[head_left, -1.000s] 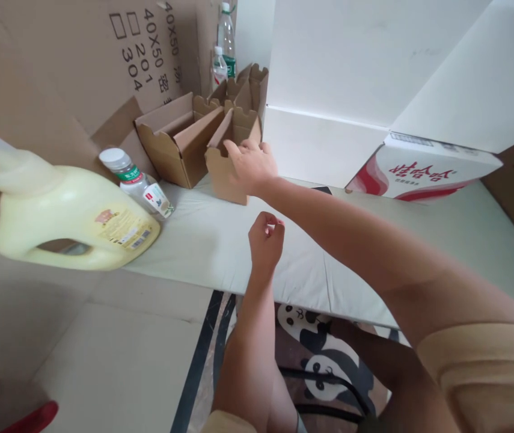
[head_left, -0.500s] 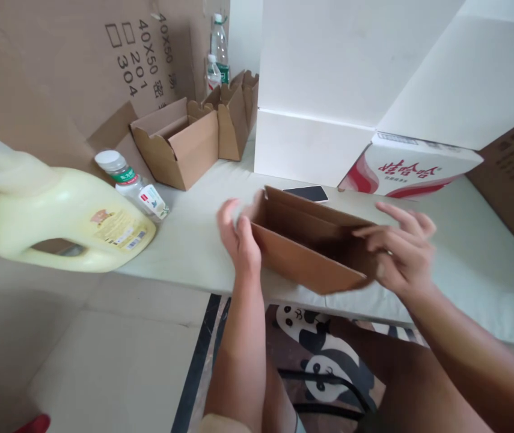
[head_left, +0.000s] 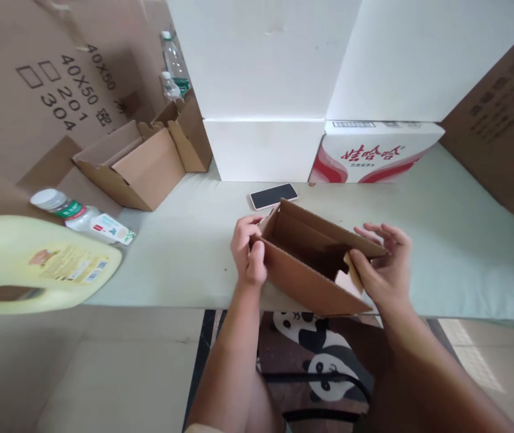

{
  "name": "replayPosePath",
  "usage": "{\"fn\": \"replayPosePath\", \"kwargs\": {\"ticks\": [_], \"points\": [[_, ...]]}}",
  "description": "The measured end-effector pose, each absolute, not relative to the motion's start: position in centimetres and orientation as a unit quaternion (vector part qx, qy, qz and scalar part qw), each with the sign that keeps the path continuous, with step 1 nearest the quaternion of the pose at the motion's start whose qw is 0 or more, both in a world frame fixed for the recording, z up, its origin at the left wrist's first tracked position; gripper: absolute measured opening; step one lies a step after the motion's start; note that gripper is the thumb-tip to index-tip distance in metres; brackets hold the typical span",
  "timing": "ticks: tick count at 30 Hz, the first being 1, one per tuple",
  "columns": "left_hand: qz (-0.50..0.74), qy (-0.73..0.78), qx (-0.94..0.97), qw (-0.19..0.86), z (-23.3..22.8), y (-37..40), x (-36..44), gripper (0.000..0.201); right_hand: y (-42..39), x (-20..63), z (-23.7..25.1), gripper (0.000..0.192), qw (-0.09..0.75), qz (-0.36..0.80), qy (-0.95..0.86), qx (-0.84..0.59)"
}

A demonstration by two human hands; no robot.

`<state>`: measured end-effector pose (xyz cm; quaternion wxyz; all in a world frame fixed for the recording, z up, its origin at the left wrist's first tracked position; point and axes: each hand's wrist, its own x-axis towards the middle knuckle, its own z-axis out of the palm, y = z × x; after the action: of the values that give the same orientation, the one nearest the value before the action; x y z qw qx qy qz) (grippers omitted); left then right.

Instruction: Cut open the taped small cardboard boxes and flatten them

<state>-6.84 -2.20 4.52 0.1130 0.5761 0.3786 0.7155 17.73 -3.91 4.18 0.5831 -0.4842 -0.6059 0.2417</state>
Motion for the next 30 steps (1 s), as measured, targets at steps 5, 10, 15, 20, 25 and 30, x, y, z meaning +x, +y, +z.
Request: {"fn": "replayPosePath", "kwargs": {"ticks": [5, 10, 15, 20, 25, 30], "points": [[0.72, 0.39, 0.564, 0.11, 3.0, -2.2, -6.7, 0.023, -4.9, 17.7, 3.7, 0.013, 0.561, 0.311, -0.56, -0.524], [0.628, 0.459, 0.624, 0.075, 3.8, -1.6, -6.7, 0.02, -5.0, 18.3, 3.1, 0.021, 0.599, 0.325, -0.634, -0.365], [0.554, 0.499, 0.666, 0.012, 4.4, -1.0, -6.1, 0.027, -4.9, 19.7, 1.9, 0.036, 0.584, 0.345, -0.674, -0.293], [0.523, 0.505, 0.686, 0.032, 4.1, -1.0, -6.1, 0.031, -5.3, 20.3, 1.1, 0.037, 0.589, 0.338, -0.661, -0.319], [0.55, 0.51, 0.659, 0.049, 3.4, -0.4, -7.6, 0.031, -5.0, 21.0, 0.5, 0.036, 0.58, 0.349, -0.58, -0.454], [0.612, 0.525, 0.587, 0.071, 2.3, 0.5, -10.7, 0.025, -4.3, 21.5, -0.1, 0.042, 0.496, 0.382, -0.552, -0.551]]}}
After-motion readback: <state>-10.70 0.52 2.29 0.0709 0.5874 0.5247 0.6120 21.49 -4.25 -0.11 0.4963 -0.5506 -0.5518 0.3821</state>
